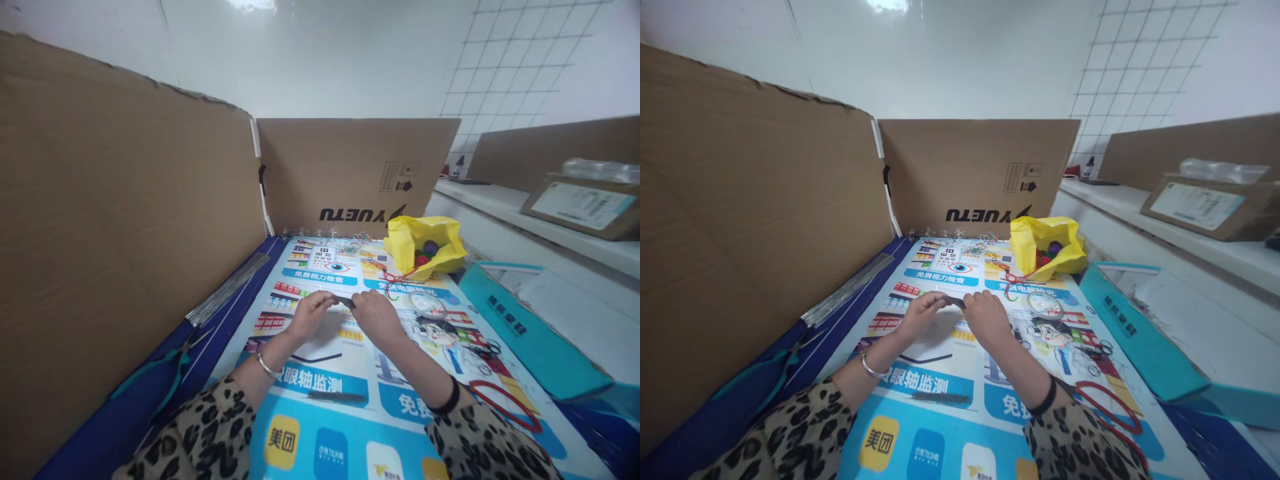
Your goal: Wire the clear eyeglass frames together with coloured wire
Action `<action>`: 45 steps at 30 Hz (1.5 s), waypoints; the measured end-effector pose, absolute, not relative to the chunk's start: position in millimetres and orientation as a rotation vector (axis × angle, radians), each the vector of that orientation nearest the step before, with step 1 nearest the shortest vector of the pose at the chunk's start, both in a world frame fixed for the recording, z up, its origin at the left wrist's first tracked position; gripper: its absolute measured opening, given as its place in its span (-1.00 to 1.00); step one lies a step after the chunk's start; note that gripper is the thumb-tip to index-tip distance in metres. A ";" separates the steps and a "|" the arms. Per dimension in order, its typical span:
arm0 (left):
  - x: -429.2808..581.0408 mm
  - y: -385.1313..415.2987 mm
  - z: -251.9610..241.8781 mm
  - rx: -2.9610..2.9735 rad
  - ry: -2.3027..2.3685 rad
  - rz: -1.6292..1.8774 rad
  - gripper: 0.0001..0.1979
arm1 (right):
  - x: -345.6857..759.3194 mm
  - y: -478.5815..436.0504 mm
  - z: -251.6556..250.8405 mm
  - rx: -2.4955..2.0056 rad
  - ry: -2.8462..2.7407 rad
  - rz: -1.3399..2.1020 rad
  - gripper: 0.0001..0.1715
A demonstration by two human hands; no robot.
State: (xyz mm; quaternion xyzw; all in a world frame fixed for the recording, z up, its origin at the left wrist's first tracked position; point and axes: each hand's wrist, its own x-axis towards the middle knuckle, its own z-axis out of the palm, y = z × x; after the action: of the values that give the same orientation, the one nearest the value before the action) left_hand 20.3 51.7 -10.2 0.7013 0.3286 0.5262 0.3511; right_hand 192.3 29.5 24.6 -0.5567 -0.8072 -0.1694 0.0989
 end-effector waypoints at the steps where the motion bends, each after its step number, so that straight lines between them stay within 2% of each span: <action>1: 17.1 55.1 -11.9 1.952 0.840 1.388 -0.82 | 192.0 29.1 25.0 -1.637 -2.397 -0.485 -0.80; 4: 8.2 63.5 -14.6 2.315 0.770 1.476 -0.81 | 190.8 28.0 27.3 -1.645 -2.413 -0.335 -0.74; 10: 1.1 59.2 -5.8 2.719 0.657 1.586 -0.81 | 196.8 28.6 32.4 -1.515 -2.448 0.373 -0.61; 19: 3.5 46.4 3.3 2.859 0.564 1.539 -0.73 | 212.1 28.1 36.0 -1.050 -2.393 1.219 -0.52; 26: 9.9 40.1 4.5 2.818 0.528 1.635 -0.76 | 217.1 26.9 34.5 -0.976 -2.241 1.604 -0.48; 29: 9.4 42.4 0.8 2.814 0.598 1.669 -0.77 | 214.1 26.9 36.8 -0.988 -2.328 1.479 -0.48; 31: 7.2 47.6 -2.3 2.812 0.691 1.669 -0.78 | 209.6 27.3 40.3 -1.110 -2.446 1.191 -0.49; 33: 4.2 55.2 -5.9 2.818 0.726 1.663 -0.79 | 204.4 28.1 43.4 -1.328 -2.560 0.737 -0.50; 35: 1.4 63.2 -10.1 2.841 0.779 1.629 -0.78 | 199.4 28.0 44.9 -1.476 -2.526 0.521 -0.52; 41: -2.3 75.6 -21.1 2.894 1.044 1.311 -0.77 | 189.6 18.7 41.2 -1.809 -2.349 0.155 -0.45; 45: -2.2 78.8 -22.8 2.844 1.059 1.309 -0.78 | 193.9 19.3 40.4 -1.920 -2.317 0.074 -0.41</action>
State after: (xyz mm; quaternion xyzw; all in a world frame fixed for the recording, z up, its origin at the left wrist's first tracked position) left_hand -2.2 78.8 -22.8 0.8577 0.3194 0.3946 -0.0815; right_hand 193.9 19.3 40.4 -0.6366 -0.7680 0.0247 0.0655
